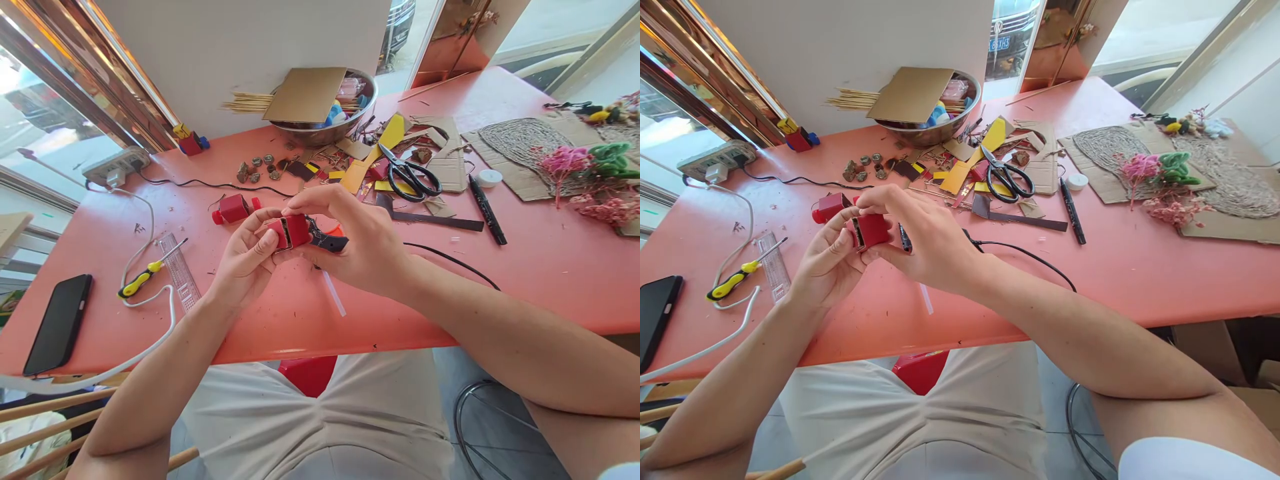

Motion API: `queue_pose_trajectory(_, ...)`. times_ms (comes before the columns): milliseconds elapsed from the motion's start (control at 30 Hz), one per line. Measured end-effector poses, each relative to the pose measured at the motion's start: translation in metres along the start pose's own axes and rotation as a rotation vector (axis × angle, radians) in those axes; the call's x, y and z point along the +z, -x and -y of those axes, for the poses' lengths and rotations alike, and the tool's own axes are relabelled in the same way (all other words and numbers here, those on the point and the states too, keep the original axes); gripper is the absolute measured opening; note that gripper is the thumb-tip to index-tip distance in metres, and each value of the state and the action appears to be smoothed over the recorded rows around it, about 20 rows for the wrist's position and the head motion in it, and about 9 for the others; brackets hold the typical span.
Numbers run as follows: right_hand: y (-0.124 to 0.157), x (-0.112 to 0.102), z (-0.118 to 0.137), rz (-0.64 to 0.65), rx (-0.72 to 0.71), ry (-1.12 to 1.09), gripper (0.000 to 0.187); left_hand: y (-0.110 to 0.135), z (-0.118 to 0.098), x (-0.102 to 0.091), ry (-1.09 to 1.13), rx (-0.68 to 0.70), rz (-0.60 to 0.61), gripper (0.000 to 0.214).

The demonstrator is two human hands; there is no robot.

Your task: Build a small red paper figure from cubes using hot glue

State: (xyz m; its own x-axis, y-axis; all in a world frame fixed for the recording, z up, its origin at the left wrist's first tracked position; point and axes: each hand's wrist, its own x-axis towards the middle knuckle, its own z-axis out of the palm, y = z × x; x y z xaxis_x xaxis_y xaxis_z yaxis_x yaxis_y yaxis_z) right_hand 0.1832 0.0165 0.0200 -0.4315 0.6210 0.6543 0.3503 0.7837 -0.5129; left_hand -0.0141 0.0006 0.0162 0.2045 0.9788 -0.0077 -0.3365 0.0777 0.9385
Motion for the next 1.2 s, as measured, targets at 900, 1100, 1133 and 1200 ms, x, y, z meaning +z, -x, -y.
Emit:
queue_pose_trajectory(900, -0.0032, -0.0034, -0.0019, 0.037, -0.094, 0.084, 0.023, -0.0002, -0.0005, 0.0003, -0.052, 0.033, 0.007, 0.058)
queue_pose_trajectory(1100, -0.0022, -0.0034, -0.0027, 0.025, -0.118, 0.073, 0.021, 0.0002, -0.0013, 0.0009, -0.040, 0.009, 0.017, 0.058)
queue_pose_trajectory(1133, -0.0021, -0.0035, -0.0027, 0.024, -0.120, 0.075, 0.021, 0.0003, -0.0011, 0.0009, -0.032, 0.008, 0.019, 0.057)
queue_pose_trajectory(1200, -0.0022, -0.0037, -0.0024, 0.028, -0.113, 0.082, 0.021, 0.0004, -0.0007, 0.0010, -0.022, 0.013, 0.018, 0.056)
